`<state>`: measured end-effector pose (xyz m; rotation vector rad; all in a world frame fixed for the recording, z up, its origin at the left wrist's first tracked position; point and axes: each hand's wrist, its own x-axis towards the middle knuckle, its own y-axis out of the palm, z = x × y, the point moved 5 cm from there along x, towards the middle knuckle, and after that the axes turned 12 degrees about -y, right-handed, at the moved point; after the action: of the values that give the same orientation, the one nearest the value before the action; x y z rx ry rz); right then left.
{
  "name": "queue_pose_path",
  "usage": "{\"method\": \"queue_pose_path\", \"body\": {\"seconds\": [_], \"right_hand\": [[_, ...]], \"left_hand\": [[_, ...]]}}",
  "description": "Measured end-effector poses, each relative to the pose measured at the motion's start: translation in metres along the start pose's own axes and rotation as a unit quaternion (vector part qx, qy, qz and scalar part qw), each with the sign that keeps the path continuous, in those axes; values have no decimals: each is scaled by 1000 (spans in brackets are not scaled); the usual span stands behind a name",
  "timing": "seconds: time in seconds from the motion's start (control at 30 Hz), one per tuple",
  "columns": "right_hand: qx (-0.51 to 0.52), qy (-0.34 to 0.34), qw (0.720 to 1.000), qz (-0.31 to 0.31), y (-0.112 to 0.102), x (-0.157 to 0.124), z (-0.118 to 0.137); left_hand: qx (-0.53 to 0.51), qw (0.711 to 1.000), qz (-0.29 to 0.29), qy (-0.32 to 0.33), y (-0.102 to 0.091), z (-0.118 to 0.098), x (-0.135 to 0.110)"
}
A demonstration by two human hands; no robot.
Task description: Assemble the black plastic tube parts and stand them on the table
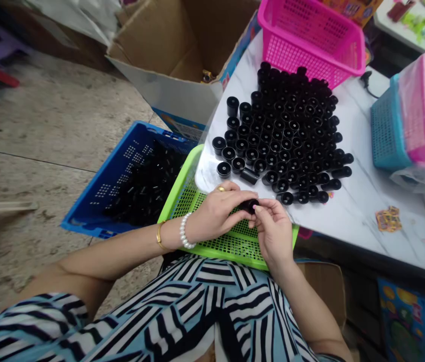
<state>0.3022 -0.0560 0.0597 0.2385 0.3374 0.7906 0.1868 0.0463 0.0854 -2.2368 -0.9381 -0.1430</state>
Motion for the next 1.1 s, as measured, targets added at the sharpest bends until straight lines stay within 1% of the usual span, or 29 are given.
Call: {"method": "queue_pose_path", "body": {"seconds": [0.1, 0.2, 0.37, 0.5, 0.57, 0.67, 0.73, 0.8, 0.87, 0.93, 0.97, 1.03, 1.1], "right_hand": [[-40, 5, 999, 16, 3, 4, 4], [-70, 18, 997, 38, 4, 6, 8], [-98, 29, 994, 42, 7, 8, 13], [-138, 47, 986, 79, 14, 12, 9], [-145, 37, 986, 78, 15, 16, 7], [-148, 15, 987, 63, 10, 21, 4], [-138, 30, 986, 90, 7, 21, 0], [-104, 60, 984, 130, 5, 18, -3], [-64, 70, 984, 153, 5, 14, -3], [-56, 45, 985, 155, 6, 11, 0], [-71, 23, 986, 152, 8, 9, 3], [-127, -16, 982, 140, 11, 6, 7], [-184, -35, 974, 127, 14, 3, 9]], "left_hand": [[22, 1000, -8, -19, 4, 10, -1], [18, 999, -19, -26, 7, 14, -6], [-11, 1000, -27, -12, 5, 15, -11], [-19, 999, -25, -12, 3, 16, -10], [-8, 1000, -20, -16, 4, 16, -8], [9, 1000, -13, -22, 3, 18, -6], [0, 1000, -12, -24, 1, 20, -6], [-24, 999, -13, -21, -2, 22, -7], [-58, 998, -11, -15, -2, 23, -9], [-79, 997, -16, -17, -2, 23, -9], [-77, 997, -22, -21, -2, 23, -9], [-40, 998, -31, -34, -1, 21, -9], [19, 998, -28, -54, -1, 18, -9]]}}
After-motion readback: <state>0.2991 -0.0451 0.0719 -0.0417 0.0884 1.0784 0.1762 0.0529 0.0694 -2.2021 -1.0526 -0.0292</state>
